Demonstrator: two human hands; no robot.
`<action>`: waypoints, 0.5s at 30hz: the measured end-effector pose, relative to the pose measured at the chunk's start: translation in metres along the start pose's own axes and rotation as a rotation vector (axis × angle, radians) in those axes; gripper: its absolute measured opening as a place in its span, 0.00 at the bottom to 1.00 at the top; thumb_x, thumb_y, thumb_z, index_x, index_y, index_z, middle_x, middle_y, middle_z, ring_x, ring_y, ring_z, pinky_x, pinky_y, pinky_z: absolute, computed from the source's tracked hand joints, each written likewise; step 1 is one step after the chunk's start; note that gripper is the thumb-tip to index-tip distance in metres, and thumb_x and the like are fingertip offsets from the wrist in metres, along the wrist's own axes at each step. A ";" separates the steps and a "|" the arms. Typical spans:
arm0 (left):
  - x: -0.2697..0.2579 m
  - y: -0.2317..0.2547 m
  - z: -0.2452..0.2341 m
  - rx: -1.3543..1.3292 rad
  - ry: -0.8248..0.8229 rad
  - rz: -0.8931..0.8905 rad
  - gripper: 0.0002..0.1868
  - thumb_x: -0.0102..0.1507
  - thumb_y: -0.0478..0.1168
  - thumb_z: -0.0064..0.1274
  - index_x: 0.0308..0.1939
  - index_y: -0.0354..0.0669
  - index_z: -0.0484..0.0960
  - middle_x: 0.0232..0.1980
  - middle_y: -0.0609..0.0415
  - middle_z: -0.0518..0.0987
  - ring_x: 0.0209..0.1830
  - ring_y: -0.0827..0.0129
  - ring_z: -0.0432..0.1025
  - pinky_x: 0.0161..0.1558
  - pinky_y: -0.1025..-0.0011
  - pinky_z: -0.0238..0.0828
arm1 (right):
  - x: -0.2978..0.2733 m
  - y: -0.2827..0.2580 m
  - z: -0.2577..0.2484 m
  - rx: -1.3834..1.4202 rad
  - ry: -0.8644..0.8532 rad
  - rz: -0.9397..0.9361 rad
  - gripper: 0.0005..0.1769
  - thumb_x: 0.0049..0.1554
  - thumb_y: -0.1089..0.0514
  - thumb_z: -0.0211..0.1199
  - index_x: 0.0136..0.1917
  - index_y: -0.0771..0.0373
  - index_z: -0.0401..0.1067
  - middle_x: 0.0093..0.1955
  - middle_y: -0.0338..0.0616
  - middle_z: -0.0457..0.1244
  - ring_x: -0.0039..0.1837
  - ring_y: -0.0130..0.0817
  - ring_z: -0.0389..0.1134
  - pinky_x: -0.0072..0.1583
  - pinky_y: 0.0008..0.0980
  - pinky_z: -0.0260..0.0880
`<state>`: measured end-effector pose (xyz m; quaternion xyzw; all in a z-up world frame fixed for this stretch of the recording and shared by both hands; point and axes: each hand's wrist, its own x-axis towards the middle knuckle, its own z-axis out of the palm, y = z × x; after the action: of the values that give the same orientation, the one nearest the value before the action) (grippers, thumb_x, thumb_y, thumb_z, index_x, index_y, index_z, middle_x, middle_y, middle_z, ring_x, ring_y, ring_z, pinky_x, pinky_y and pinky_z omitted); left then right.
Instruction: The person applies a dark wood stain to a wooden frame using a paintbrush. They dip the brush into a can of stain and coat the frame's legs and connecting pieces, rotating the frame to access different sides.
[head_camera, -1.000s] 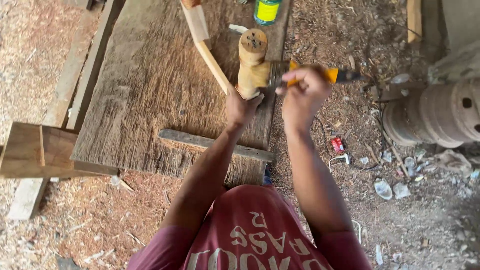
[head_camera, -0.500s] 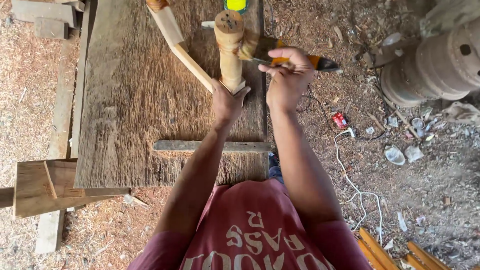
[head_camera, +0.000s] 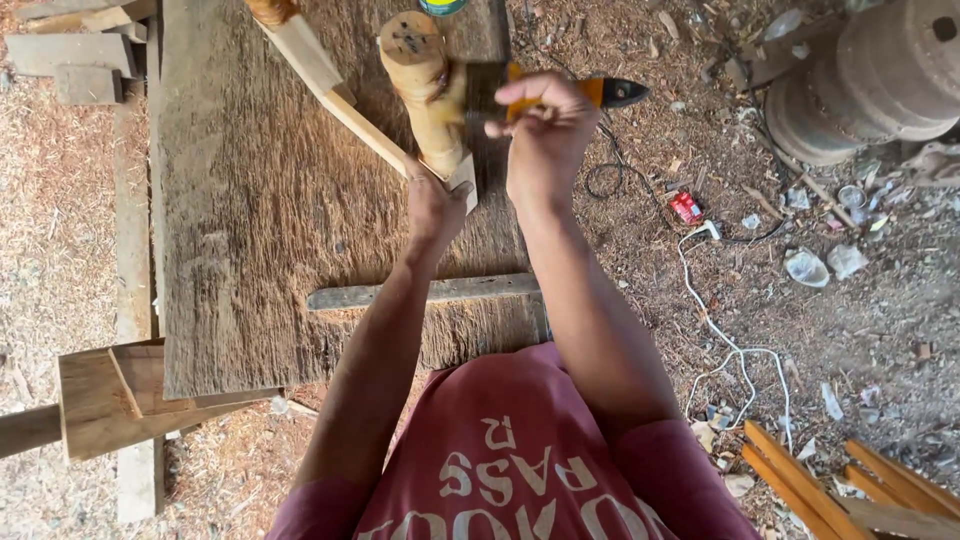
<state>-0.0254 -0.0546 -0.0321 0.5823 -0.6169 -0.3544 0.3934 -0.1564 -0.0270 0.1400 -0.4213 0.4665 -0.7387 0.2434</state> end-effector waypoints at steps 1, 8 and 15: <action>0.004 -0.011 0.004 0.022 0.014 -0.014 0.45 0.54 0.32 0.68 0.65 0.40 0.50 0.60 0.28 0.68 0.55 0.21 0.71 0.53 0.34 0.73 | 0.003 0.004 0.002 0.234 0.108 0.067 0.15 0.51 0.81 0.55 0.37 0.66 0.75 0.35 0.48 0.66 0.33 0.29 0.68 0.36 0.21 0.77; -0.017 0.037 -0.023 0.005 -0.049 -0.019 0.34 0.60 0.29 0.62 0.59 0.31 0.52 0.54 0.20 0.71 0.52 0.18 0.72 0.53 0.31 0.72 | -0.042 0.065 0.000 0.241 0.220 0.371 0.12 0.53 0.77 0.60 0.35 0.65 0.76 0.32 0.46 0.62 0.29 0.26 0.66 0.27 0.18 0.72; -0.006 0.023 -0.019 0.047 -0.034 0.010 0.38 0.57 0.33 0.67 0.58 0.35 0.53 0.51 0.22 0.72 0.46 0.19 0.73 0.45 0.32 0.74 | -0.022 0.026 -0.014 -0.295 0.023 0.047 0.19 0.49 0.84 0.53 0.37 0.66 0.77 0.38 0.47 0.63 0.35 0.31 0.69 0.35 0.23 0.75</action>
<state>-0.0185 -0.0464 -0.0039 0.5822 -0.6346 -0.3478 0.3707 -0.1570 -0.0150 0.1053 -0.4330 0.5826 -0.6609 0.1906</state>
